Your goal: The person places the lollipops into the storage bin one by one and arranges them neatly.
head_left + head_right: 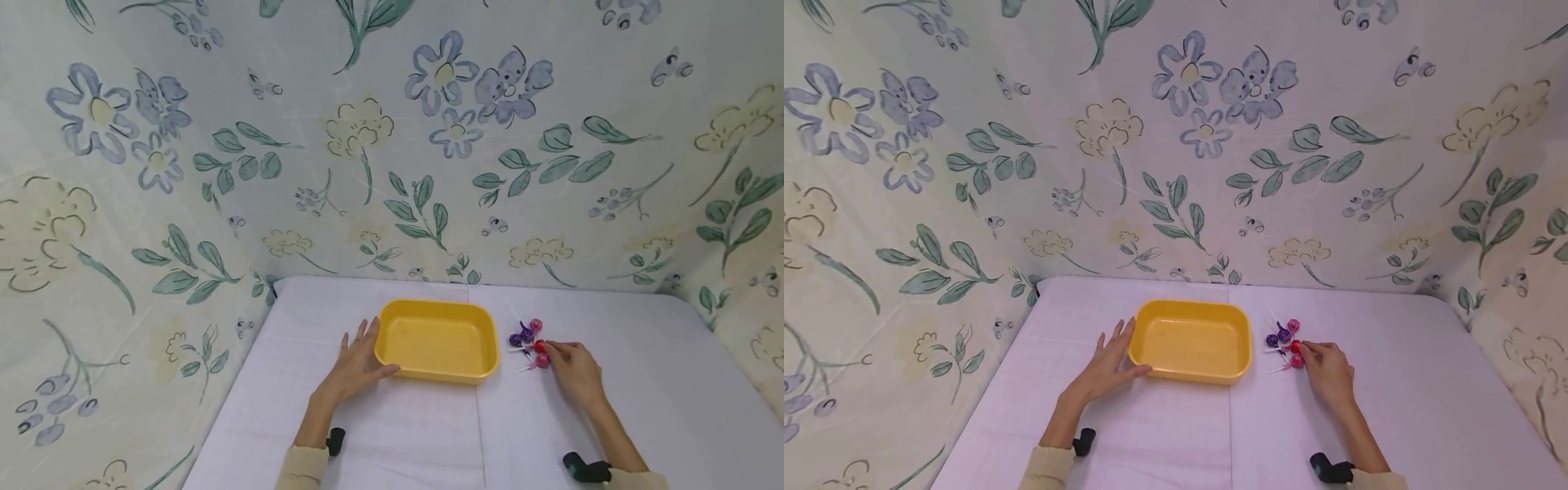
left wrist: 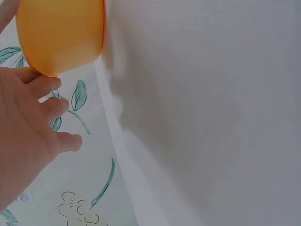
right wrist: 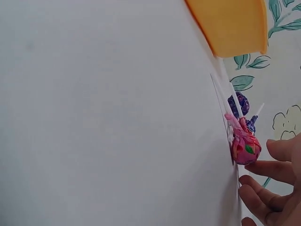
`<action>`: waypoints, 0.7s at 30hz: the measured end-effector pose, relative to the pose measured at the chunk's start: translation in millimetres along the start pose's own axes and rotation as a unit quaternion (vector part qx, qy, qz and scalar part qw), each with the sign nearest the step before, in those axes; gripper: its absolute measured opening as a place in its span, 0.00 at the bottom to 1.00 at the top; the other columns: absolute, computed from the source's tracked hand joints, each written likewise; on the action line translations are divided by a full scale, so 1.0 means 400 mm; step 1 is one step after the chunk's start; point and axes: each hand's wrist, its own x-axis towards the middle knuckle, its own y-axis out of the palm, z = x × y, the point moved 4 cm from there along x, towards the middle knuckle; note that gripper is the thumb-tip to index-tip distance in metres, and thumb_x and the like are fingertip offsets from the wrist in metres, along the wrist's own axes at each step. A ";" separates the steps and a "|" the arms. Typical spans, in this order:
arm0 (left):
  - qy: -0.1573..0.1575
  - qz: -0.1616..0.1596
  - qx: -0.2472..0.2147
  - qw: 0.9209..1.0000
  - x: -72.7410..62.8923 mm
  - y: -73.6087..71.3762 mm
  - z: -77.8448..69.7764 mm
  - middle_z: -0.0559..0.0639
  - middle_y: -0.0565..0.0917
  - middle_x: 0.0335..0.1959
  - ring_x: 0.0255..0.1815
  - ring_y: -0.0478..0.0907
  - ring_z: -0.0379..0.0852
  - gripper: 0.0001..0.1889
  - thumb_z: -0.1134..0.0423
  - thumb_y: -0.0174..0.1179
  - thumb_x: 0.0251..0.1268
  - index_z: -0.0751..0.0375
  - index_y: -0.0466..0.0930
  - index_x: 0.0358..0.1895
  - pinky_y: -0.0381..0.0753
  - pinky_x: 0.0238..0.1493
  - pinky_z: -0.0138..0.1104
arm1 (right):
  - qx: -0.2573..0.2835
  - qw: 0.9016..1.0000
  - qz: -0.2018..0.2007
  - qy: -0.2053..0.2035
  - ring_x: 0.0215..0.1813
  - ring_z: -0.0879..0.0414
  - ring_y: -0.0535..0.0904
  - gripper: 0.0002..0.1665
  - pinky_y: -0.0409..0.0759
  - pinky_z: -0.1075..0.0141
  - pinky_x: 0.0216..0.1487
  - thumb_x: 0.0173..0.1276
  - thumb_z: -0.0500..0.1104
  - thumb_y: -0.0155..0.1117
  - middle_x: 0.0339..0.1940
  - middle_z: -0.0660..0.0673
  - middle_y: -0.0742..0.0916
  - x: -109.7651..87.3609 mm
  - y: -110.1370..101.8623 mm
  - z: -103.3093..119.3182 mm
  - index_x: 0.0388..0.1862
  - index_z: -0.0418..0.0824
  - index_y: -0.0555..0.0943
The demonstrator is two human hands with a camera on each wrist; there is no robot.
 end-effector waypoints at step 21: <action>0.008 0.008 -0.004 1.000 0.001 -0.007 -0.003 0.57 0.51 0.86 0.88 0.41 0.61 0.59 0.33 0.66 0.63 0.60 0.42 0.85 0.33 0.83 0.66 | -0.010 1.000 -0.025 0.010 0.47 0.36 0.82 0.23 0.74 0.46 0.44 0.74 0.47 0.67 0.49 0.24 0.84 0.011 0.029 0.016 0.53 0.27 0.86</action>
